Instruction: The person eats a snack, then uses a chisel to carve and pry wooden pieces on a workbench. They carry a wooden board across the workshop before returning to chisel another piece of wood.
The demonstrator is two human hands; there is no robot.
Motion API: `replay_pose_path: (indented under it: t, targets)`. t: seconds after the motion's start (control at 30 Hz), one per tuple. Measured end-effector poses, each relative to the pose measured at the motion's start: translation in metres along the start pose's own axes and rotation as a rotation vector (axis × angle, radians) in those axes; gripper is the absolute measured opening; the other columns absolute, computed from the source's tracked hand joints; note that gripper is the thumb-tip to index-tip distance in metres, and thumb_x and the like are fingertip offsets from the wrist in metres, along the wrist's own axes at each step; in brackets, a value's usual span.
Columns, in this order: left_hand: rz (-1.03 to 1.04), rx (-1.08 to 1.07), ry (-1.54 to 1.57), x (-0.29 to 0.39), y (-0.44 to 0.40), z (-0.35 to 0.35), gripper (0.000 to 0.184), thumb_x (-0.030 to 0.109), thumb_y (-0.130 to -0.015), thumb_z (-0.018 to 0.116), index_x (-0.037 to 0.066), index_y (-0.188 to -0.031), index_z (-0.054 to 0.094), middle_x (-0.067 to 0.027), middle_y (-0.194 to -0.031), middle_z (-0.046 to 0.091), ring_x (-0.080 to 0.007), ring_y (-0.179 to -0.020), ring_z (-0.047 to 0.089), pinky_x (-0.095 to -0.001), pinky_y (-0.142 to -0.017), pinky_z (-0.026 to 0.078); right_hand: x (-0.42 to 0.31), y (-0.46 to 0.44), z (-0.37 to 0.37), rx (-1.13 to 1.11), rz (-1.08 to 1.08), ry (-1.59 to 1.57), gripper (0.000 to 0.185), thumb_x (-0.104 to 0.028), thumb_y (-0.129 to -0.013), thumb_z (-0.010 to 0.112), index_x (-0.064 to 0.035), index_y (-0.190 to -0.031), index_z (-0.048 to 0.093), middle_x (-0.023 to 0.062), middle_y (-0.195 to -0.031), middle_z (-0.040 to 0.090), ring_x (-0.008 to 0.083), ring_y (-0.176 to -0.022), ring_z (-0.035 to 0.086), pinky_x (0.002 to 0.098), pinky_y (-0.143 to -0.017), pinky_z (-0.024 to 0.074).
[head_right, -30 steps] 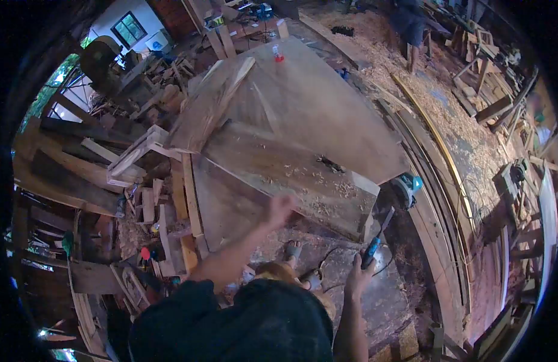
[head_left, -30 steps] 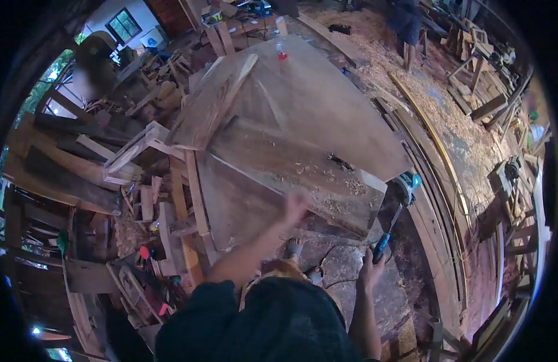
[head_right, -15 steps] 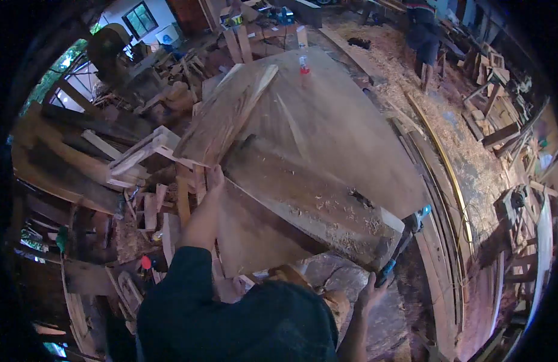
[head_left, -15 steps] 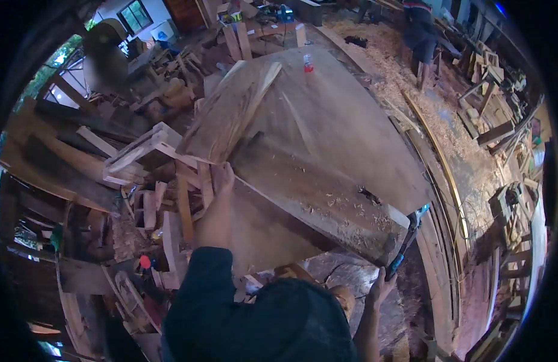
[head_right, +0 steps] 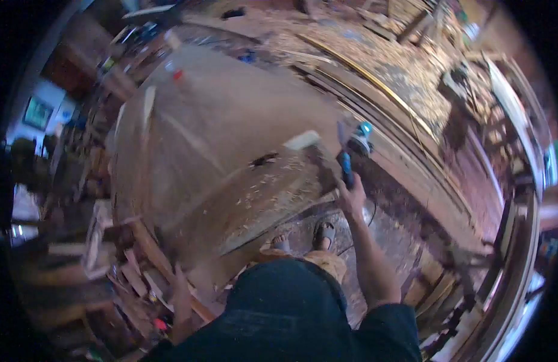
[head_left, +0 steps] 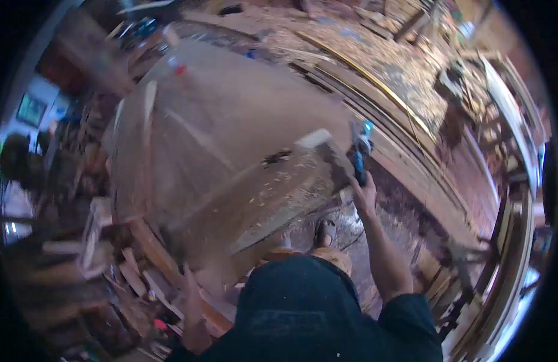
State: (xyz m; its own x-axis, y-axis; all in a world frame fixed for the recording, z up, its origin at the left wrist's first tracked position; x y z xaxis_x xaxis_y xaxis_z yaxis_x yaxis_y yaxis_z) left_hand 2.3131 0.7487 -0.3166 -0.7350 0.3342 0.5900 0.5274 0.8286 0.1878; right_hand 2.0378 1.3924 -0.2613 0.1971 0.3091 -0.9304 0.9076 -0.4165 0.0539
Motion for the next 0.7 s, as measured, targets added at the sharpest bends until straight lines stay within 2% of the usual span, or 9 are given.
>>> replay_pose_path:
  t: [0.03,0.1,0.17,0.27,0.37,0.43,0.47,0.5,0.7]
  targets:
    - [-0.022,0.027,-0.09,-0.005,0.02,-0.005,0.07,0.044,-0.098,0.057,-0.003,-0.146,0.043,-0.0237,-0.147,0.048,-0.0322,-0.137,0.045,-0.0399,-0.112,0.037,-0.02,-0.008,-0.002,-0.05,0.085,0.035,0.042,-0.034,-0.089,0.071,-0.0042,-0.117,0.06,0.0114,-0.089,0.063,0.0203,-0.082,0.057,0.0364,-0.078,0.0487]
    - [-0.028,0.055,-0.22,-0.006,0.049,-0.012,0.064,0.038,-0.098,0.059,-0.003,-0.144,0.044,-0.023,-0.145,0.049,-0.0312,-0.135,0.047,-0.0395,-0.111,0.038,-0.002,-0.038,0.004,-0.063,-0.156,-0.035,0.043,-0.033,-0.088,0.071,-0.0042,-0.118,0.059,0.0127,-0.087,0.063,0.0228,-0.078,0.059,0.0387,-0.075,0.0492]
    - [0.062,0.049,-0.308,0.019,0.066,-0.011,0.058,0.031,-0.098,0.06,-0.003,-0.142,0.046,-0.0223,-0.143,0.05,-0.0302,-0.133,0.049,-0.039,-0.109,0.04,-0.011,-0.046,-0.002,-0.129,-0.025,-0.046,0.043,-0.033,-0.088,0.071,-0.0052,-0.118,0.06,0.0166,-0.09,0.065,0.0277,-0.08,0.062,0.0394,-0.075,0.0497]
    - [0.41,-0.09,-0.29,0.123,0.09,0.021,0.051,0.022,-0.097,0.062,-0.003,-0.139,0.049,-0.0212,-0.139,0.053,-0.0287,-0.129,0.052,-0.0384,-0.108,0.042,-0.015,-0.038,-0.022,-0.058,0.14,0.017,0.042,-0.034,-0.087,0.073,-0.0069,-0.117,0.062,0.022,-0.092,0.067,0.0397,-0.084,0.066,0.0439,-0.076,0.0507]
    - [0.726,-0.42,-0.153,0.272,0.137,0.09,0.039,0.014,-0.097,0.063,-0.003,-0.132,0.056,-0.0189,-0.13,0.059,-0.0268,-0.122,0.058,-0.0375,-0.104,0.046,0.009,0.0,-0.053,0.1,-0.088,-0.054,0.044,-0.037,-0.086,0.074,-0.0088,-0.117,0.063,0.0234,-0.093,0.068,0.0438,-0.086,0.066,0.048,-0.077,0.0507]
    - [0.851,-0.636,0.027,0.34,0.154,0.153,0.023,0.011,-0.1,0.06,-0.004,-0.117,0.063,-0.0126,-0.111,0.067,-0.0207,-0.104,0.063,-0.0321,-0.092,0.05,0.035,0.037,-0.065,0.0,0.119,0.006,0.042,-0.032,-0.085,0.076,-0.0098,-0.119,0.064,0.0236,-0.095,0.069,0.0418,-0.085,0.067,0.0474,-0.078,0.0517]
    - [0.95,-0.661,0.004,0.386,0.178,0.174,0.022,0.01,-0.1,0.057,-0.002,-0.115,0.067,-0.014,-0.108,0.07,-0.0238,-0.099,0.067,-0.0358,-0.087,0.052,0.044,0.058,-0.07,-0.037,0.171,0.012,0.042,-0.03,-0.085,0.076,-0.0097,-0.12,0.065,0.0233,-0.095,0.069,0.0413,-0.086,0.067,0.0472,-0.078,0.052]
    - [1.175,-0.68,0.076,0.414,0.186,0.204,0.021,0.01,-0.1,0.057,-0.002,-0.114,0.067,-0.0142,-0.104,0.071,-0.0228,-0.095,0.067,-0.0354,-0.082,0.052,0.051,0.077,-0.073,-0.08,0.224,0.019,0.041,-0.029,-0.085,0.076,-0.0096,-0.12,0.065,0.023,-0.096,0.069,0.0408,-0.086,0.068,0.0469,-0.078,0.0523]
    - [1.548,-0.924,0.038,0.53,0.249,0.318,0.024,0.022,-0.097,0.061,0.001,-0.105,0.067,-0.0181,-0.098,0.07,-0.0324,-0.09,0.068,-0.0394,-0.083,0.052,0.043,0.121,-0.092,-0.106,0.044,0.129,0.042,-0.025,-0.084,0.077,-0.0099,-0.122,0.066,0.0179,-0.101,0.071,0.0371,-0.087,0.068,0.0436,-0.077,0.0539]
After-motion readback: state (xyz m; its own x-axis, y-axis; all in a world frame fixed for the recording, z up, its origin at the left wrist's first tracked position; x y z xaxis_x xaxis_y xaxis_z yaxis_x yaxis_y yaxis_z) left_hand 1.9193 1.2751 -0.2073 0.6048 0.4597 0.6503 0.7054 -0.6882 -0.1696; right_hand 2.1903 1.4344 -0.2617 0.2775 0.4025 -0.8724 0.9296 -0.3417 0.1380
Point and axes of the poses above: each hand's wrist, its own y-axis away from the middle knuckle, its own z-axis out of the palm, x = y × z, the point moved 4 cm from there along -y, towards the middle knuckle
